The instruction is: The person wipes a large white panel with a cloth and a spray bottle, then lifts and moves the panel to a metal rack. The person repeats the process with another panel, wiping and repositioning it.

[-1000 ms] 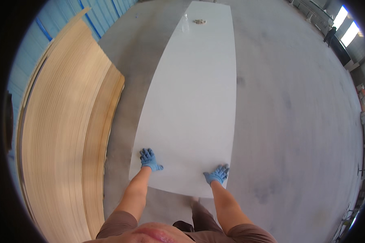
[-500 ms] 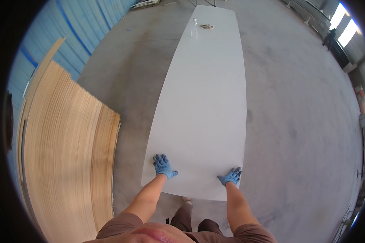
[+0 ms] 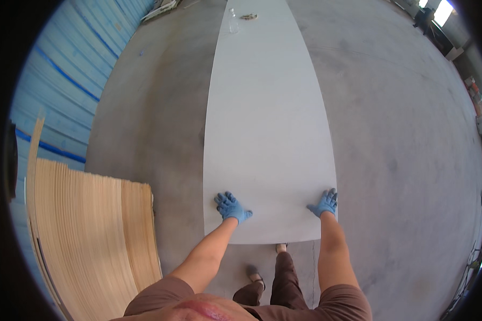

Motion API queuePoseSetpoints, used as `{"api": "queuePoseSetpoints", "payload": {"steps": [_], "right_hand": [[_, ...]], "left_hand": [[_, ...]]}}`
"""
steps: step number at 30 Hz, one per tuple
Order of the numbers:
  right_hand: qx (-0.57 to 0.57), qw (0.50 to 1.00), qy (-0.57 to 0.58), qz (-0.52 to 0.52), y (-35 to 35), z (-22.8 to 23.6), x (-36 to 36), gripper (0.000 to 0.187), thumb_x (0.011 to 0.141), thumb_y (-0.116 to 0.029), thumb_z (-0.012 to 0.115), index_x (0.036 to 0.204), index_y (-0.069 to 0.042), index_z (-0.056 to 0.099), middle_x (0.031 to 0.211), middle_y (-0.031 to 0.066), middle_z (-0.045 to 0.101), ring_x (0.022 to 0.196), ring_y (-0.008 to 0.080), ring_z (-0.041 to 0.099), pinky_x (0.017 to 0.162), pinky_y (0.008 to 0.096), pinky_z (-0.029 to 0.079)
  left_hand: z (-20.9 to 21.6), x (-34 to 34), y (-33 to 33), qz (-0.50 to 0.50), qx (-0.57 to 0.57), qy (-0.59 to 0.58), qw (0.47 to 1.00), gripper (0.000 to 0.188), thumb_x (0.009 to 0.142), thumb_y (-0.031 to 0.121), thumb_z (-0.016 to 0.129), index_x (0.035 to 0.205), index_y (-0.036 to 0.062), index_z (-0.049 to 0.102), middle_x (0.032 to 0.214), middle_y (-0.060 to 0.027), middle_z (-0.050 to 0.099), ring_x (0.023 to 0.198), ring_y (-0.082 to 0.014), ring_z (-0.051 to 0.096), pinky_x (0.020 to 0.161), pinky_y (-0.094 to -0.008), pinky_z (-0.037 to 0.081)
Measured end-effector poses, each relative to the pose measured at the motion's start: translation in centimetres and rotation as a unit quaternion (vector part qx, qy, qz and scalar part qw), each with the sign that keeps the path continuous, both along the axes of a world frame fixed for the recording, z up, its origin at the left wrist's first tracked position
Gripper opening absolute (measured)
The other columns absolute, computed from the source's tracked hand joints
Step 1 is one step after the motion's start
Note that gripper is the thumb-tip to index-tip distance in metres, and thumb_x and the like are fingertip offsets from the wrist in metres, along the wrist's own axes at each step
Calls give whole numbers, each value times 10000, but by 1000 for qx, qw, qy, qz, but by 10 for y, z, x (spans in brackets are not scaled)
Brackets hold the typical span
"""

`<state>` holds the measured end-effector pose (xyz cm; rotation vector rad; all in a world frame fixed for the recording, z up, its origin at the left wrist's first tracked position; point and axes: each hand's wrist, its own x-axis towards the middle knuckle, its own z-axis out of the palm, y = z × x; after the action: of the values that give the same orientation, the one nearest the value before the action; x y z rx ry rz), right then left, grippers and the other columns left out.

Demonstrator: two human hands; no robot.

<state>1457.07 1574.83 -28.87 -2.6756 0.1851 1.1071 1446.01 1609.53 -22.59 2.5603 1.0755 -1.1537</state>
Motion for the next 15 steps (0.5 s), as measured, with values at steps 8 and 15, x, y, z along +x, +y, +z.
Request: {"api": "queuePoseSetpoints", "payload": {"steps": [8,15], "right_hand": [[-51,999,13,8,-95,30,102,1309,783,-691,743,1654,-42,14,1725,200,-108,1595,371,-114,1296,450,8],[-45,999,-10,-6,-167,49,132,1274,784,-648,768,1660,-69,48,1732,172,-100,1598,354,-116,1291,487,18]], "left_hand": [[15,99,-102,-10,-6,4,1000,1424,723,663,811,1628,-16,-54,1674,-349,-54,1540,-561,-60,1215,-650,157],[19,140,-164,-22,-3,-15,1000,1442,714,679,816,1623,-25,-54,1667,-363,-50,1527,-592,-36,1201,-669,175]]}}
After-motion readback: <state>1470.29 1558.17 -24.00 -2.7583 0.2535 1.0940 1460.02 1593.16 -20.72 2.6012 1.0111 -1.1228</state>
